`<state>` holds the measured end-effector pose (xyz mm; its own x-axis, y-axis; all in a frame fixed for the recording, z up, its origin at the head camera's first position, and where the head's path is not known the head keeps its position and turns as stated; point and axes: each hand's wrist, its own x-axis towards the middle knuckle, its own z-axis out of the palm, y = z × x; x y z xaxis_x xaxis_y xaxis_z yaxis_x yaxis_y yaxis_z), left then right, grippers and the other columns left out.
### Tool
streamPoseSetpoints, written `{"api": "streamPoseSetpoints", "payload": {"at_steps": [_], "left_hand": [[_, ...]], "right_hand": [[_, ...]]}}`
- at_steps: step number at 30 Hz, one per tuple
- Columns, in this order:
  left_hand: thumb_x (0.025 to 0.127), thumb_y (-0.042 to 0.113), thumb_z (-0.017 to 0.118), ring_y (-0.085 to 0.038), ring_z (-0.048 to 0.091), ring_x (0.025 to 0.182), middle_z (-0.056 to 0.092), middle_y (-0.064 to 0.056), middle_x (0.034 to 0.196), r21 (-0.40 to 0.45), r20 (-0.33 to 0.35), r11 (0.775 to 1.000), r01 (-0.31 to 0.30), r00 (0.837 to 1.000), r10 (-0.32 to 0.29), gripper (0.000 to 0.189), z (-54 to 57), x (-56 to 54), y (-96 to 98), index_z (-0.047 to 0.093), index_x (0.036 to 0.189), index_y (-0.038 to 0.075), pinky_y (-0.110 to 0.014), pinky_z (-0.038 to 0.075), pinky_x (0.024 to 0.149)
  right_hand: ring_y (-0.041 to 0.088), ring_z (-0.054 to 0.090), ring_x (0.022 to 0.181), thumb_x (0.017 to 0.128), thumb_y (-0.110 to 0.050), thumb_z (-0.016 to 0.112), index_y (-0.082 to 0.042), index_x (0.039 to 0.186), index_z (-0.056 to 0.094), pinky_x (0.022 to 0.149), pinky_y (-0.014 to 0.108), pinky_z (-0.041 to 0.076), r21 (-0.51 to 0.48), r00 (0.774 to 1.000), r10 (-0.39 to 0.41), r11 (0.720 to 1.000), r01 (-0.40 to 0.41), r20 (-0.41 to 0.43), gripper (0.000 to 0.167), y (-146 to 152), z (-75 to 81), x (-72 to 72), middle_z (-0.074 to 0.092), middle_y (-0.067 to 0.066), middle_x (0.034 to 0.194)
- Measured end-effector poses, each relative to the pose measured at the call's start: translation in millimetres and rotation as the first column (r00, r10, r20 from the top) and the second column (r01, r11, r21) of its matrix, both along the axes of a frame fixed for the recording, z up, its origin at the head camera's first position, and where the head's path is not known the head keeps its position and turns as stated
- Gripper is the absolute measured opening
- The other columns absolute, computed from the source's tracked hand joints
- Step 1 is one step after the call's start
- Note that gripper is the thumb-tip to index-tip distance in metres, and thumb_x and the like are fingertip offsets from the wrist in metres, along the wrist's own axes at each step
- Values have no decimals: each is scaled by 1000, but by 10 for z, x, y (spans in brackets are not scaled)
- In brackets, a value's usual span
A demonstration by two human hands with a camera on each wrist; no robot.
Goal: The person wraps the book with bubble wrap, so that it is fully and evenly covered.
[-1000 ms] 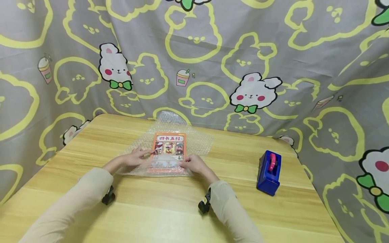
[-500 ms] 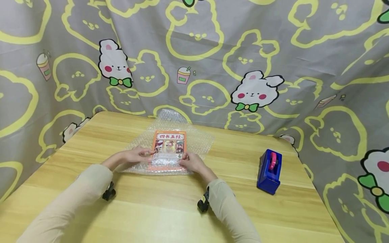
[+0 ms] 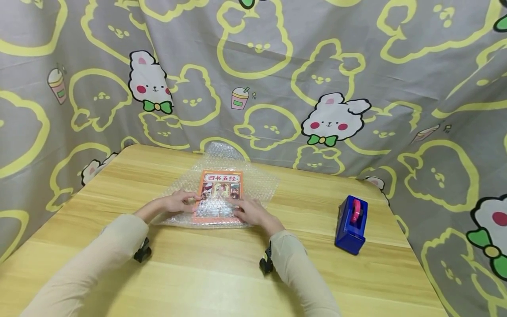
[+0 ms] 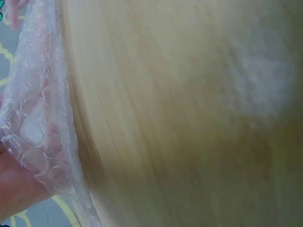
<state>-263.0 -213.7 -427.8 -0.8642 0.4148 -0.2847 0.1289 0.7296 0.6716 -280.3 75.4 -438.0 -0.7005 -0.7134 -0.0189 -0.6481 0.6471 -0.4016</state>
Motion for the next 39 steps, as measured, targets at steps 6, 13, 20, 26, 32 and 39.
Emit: {"api": "streamPoseSetpoints", "payload": {"at_steps": [6, 13, 20, 26, 32, 39], "left_hand": [[90, 23, 57, -56, -12, 128, 9, -41, 140, 11, -3, 1000, 7, 1000, -7, 42, 36, -20, 27, 50, 128, 6, -71, -7, 95], [89, 19, 56, -57, -9, 128, 30, -34, 137, -4, -44, 999, 50, 998, -50, 41, 85, -31, 103, 50, 127, 4, -69, -8, 98], [89, 19, 58, -52, 21, 124, 36, -35, 128, -25, -44, 997, 69, 997, -70, 41, 66, 12, 215, 50, 128, 7, -67, 12, 100], [88, 18, 59, -47, 29, 118, 39, -32, 124, -40, -52, 995, 91, 994, -93, 40, 83, 84, 346, 52, 126, 9, -66, 21, 97], [87, 19, 60, -46, 35, 113, 48, -27, 116, -84, -74, 989, 121, 989, -127, 38, 73, 199, 453, 53, 123, 11, -66, 25, 94], [85, 19, 63, -30, 43, 96, 55, -15, 101, -102, -115, 979, 176, 976, -187, 39, 73, 322, 583, 56, 122, 10, -54, 36, 89]], "right_hand": [[33, 50, 105, 94, -29, 48, -25, 133, 48, 92, 50, 36, 100, 1000, -2, 995, 0, 29, 40, 12, 13, -49, 55, 15, 116], [21, 51, 78, 94, -28, 49, -21, 132, 50, 71, 35, 42, 57, 998, 23, 998, -26, 61, 39, 120, 7, -78, 61, 14, 104], [14, 50, 77, 93, -26, 50, -18, 132, 50, 74, 31, 40, 28, 995, 46, 998, -48, 84, 40, 277, -2, -13, 61, 7, 116], [25, 52, 111, 94, -28, 49, -20, 134, 48, 91, 43, 41, 33, 990, 20, 999, -24, 138, 41, 418, 7, 118, 52, 8, 132], [30, 50, 115, 94, -34, 49, -23, 136, 45, 94, 48, 39, 45, 976, -6, 999, -4, 216, 43, 521, 17, 289, 49, 7, 135], [8, 35, 56, 91, -34, 53, -23, 135, 45, 58, 25, 36, 64, 968, -4, 998, -12, 251, 47, 684, 63, 470, 63, 6, 99]]}}
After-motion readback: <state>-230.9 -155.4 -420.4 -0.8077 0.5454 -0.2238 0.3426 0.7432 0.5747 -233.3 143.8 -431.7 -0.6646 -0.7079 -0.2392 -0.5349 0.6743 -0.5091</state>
